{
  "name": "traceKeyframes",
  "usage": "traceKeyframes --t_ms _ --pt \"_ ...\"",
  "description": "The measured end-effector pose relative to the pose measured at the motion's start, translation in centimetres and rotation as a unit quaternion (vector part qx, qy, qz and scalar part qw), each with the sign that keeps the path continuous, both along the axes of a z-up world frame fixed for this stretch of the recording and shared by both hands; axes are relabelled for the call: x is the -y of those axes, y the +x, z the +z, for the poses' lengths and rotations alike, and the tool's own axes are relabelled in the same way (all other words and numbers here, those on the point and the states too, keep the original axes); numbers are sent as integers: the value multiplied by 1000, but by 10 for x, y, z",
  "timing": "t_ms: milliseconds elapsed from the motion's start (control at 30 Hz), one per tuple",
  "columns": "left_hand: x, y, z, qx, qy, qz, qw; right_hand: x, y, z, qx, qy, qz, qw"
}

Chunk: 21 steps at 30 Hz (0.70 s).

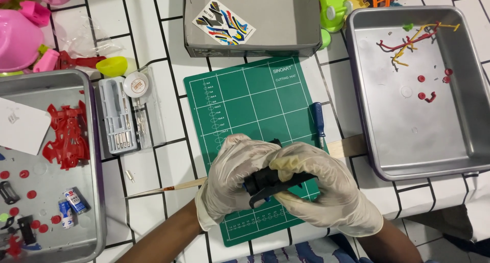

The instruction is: Assembling a toy car model, including the chassis, motor, and body parts.

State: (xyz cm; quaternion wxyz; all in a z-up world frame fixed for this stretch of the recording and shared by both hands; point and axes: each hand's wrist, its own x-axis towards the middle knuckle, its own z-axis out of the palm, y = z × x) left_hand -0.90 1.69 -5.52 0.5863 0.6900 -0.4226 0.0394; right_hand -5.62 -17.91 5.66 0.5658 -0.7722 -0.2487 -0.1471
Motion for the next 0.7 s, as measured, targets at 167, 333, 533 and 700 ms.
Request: traceKeyframes --t_ms 167,333,533,700 --pt "2 3 4 30 20 3 999 2 -4 -4 -2 38 20 999" --pt "-1 -1 -10 18 20 10 1000 1 -4 -7 17 56 21 998" --pt "-2 -2 -23 45 34 25 998 2 -6 -13 6 64 19 998" --pt "4 2 7 31 38 25 998 5 -7 -7 -26 78 43 996"
